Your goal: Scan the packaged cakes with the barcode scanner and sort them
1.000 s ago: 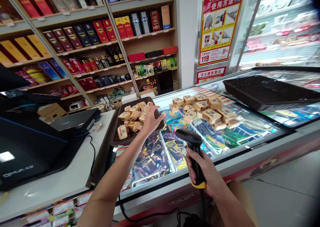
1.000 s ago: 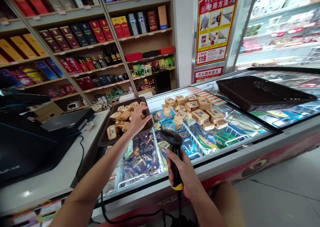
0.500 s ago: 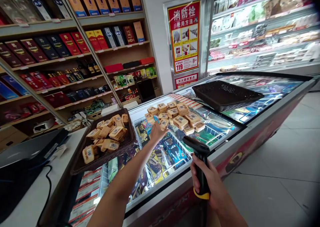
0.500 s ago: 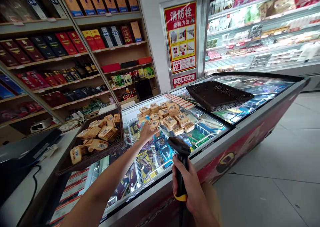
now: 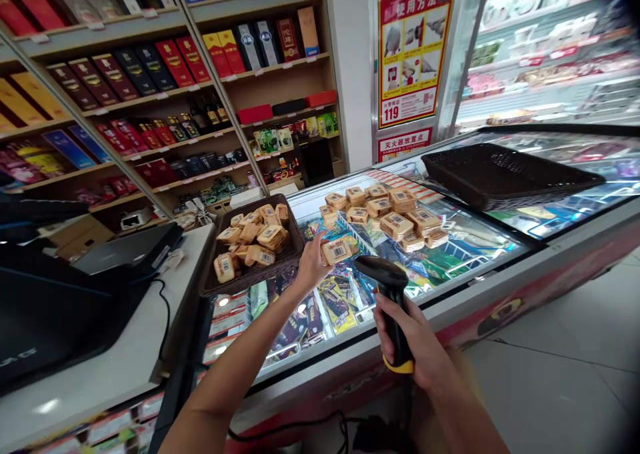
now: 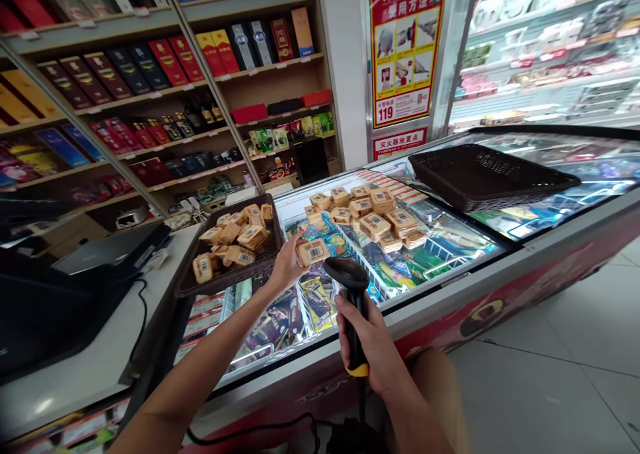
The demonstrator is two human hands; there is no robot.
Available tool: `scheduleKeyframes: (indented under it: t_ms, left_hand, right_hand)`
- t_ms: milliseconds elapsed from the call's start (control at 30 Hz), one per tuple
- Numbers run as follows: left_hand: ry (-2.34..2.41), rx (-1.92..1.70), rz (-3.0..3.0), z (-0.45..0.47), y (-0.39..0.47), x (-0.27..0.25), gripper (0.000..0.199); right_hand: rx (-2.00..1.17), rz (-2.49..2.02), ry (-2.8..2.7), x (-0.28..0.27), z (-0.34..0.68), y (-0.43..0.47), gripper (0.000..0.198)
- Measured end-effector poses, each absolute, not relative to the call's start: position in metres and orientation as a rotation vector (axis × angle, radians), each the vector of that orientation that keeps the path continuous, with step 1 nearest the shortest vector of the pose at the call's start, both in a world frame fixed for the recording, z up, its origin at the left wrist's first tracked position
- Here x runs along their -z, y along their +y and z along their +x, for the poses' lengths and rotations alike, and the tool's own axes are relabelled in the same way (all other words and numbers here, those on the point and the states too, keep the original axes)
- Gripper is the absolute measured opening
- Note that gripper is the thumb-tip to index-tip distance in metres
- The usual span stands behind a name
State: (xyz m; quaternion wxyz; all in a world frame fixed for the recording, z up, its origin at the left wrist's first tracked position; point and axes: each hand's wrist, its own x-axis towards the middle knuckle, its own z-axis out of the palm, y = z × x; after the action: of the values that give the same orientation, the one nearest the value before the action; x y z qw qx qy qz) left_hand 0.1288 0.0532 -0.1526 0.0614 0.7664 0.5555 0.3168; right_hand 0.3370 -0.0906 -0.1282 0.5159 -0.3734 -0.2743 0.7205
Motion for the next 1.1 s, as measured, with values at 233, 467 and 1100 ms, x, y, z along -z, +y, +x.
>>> scheduleKeyframes:
  t_ms: [233, 467, 1100]
  left_hand:
    - [1.657, -1.025, 2.335, 0.084, -0.013, 0.137, 0.091]
    - [1.689, -1.144, 2.311, 0.056, -0.039, 0.132, 0.088]
    - [2.068, -1.048, 2.052, 0.029, 0.017, 0.09, 0.081]
  right_hand:
    - [-1.824, -0.858, -0.812, 0.115, 0.297, -0.114, 0.044]
    - [-1.861, -0.846, -0.886, 0.109, 0.276, -0.128, 0.044]
    - [-1.895, -0.843, -0.9, 0.118, 0.288, -0.132, 0.043]
